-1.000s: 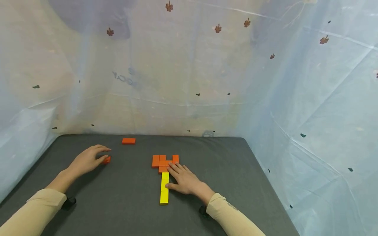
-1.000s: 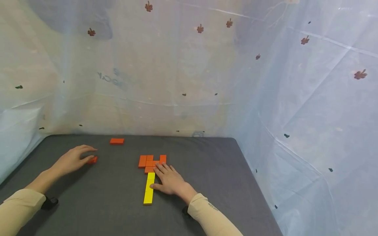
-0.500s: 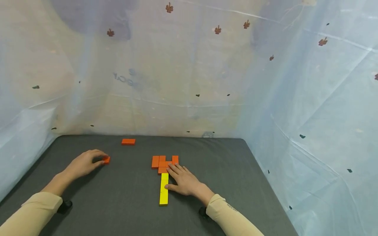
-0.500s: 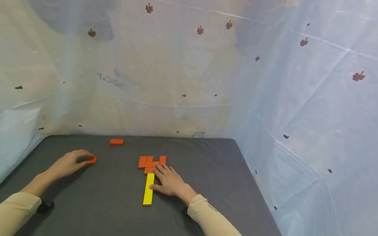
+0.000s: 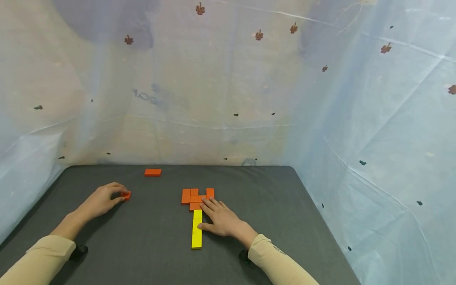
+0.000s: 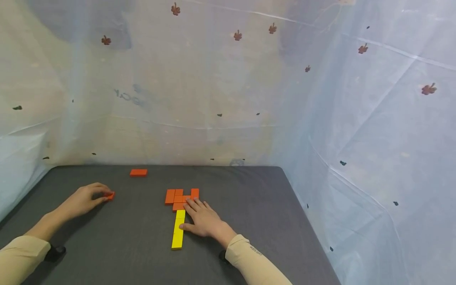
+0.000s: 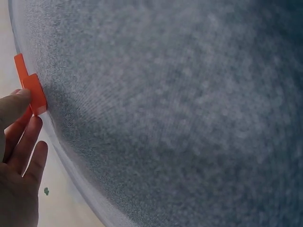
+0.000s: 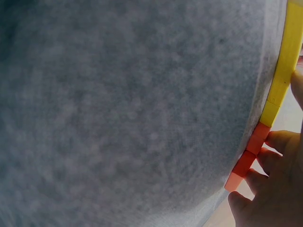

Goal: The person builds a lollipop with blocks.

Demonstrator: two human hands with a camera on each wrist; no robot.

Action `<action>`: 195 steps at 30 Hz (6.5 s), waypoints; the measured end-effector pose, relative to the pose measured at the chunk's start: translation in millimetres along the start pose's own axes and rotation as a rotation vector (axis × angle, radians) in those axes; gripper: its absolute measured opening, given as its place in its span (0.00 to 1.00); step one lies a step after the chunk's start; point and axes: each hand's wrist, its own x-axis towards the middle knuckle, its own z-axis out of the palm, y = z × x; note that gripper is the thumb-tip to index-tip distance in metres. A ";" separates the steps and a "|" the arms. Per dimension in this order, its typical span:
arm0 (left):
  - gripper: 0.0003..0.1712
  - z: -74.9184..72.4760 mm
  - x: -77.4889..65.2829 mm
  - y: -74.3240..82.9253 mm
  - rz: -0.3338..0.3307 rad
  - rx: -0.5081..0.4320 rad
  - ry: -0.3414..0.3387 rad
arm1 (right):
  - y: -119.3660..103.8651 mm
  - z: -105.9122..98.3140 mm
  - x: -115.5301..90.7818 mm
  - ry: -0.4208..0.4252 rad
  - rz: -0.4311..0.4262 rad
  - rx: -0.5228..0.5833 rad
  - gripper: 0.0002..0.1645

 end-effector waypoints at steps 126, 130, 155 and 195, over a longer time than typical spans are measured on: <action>0.12 99.5 135.2 166.1 0.178 -0.151 -0.053 | 0.1 -1.5 1.6 -0.005 -0.004 -0.011 0.48; 0.14 89.6 134.8 156.7 0.157 -0.153 -0.013 | -1.0 -1.4 0.8 -0.007 -0.002 -0.005 0.48; 0.19 30.2 128.5 59.5 -0.050 -0.104 0.022 | -1.2 -3.7 -2.1 -0.008 -0.007 0.025 0.48; 0.16 22.7 105.2 26.5 -0.157 0.036 -0.013 | -0.5 -3.1 -0.3 -0.012 -0.004 0.009 0.48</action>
